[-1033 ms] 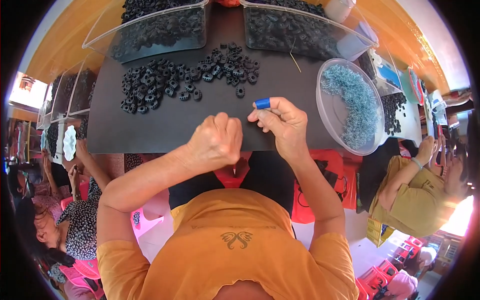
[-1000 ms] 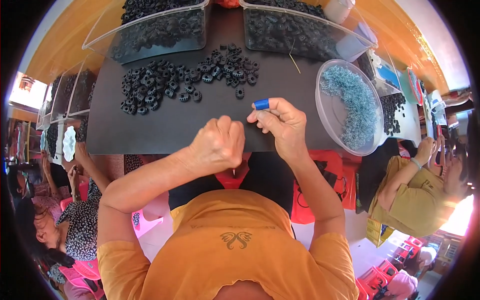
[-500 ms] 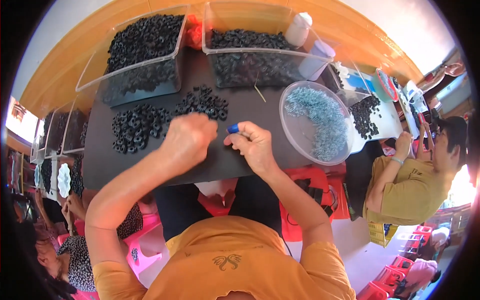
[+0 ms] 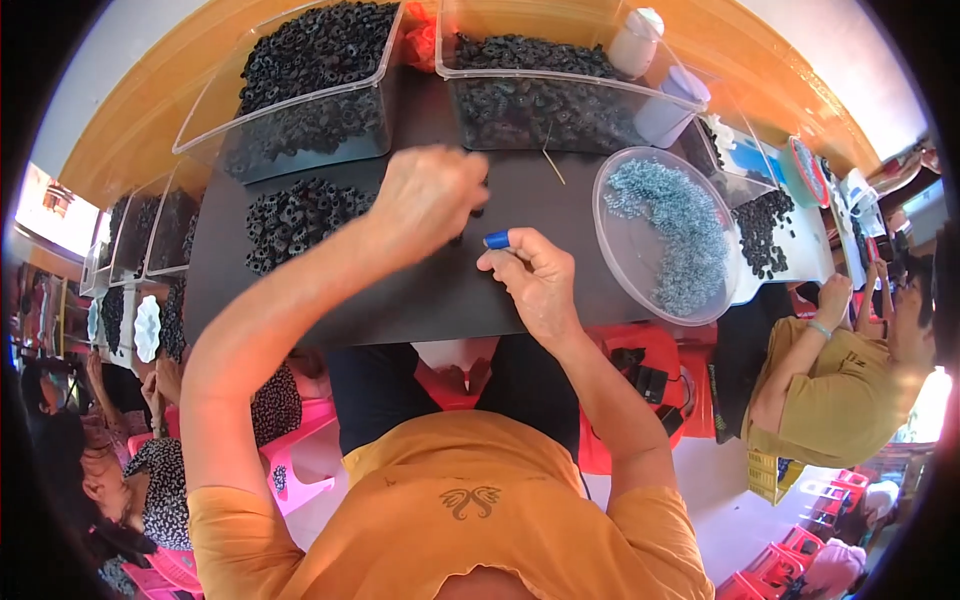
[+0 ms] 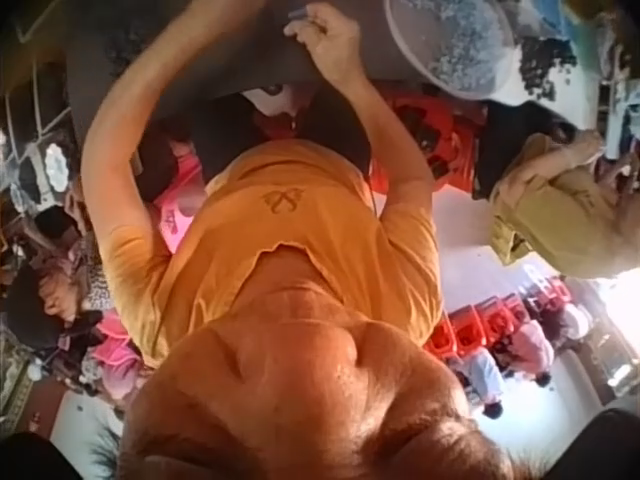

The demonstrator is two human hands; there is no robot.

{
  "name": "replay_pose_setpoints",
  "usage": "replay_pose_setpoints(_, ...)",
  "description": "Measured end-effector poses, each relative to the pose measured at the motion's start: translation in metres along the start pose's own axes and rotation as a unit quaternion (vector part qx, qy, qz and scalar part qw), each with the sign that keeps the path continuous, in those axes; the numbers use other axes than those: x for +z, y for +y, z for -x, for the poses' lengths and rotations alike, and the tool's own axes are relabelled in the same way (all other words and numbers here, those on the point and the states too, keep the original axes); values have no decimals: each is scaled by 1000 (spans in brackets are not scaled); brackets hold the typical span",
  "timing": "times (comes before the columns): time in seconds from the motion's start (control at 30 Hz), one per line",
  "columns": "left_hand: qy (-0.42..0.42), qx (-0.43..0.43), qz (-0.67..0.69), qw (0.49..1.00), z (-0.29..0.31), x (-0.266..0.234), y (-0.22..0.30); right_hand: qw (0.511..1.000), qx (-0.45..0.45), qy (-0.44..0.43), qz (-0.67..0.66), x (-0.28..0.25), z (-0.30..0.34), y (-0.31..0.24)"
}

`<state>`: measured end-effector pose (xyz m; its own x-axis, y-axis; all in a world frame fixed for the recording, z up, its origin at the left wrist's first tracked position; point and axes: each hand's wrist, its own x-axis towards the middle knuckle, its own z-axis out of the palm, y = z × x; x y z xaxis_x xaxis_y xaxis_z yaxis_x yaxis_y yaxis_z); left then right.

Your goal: Manually inserting small pins into black plastic components at an assembly station.

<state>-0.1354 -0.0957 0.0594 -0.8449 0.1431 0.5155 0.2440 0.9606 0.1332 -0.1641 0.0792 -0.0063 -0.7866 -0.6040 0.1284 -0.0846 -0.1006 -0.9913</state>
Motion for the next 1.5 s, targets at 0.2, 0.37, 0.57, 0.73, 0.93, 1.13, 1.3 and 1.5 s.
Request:
replay_pose_setpoints(0.2,-62,-56,-8,996,49,29,7,998,-28,-3,53,-4,5,3)
replay_pose_setpoints(0.37,-127,-140,89,978,50,16,5,999,-34,-8,35,-7,13,6)
replay_pose_setpoints(0.57,-130,-169,208,955,56,12,8,907,-188,94,364,-70,14,-46)
replay_pose_setpoints(0.73,-94,-190,297,931,60,10,23,851,-139,95,498,-129,-24,-51)
replay_pose_setpoints(0.93,-60,-293,504,810,70,10,40,795,-93,-10,599,-140,-45,-30)
replay_pose_setpoints(1.13,-21,-373,626,684,73,6,49,751,-131,-22,647,-136,-49,-23)
replay_pose_setpoints(1.3,18,-389,668,634,78,4,54,772,-115,-3,625,-139,-42,-26)
replay_pose_setpoints(1.5,35,-393,711,582,86,3,57,799,-112,47,589,-107,-25,-59)
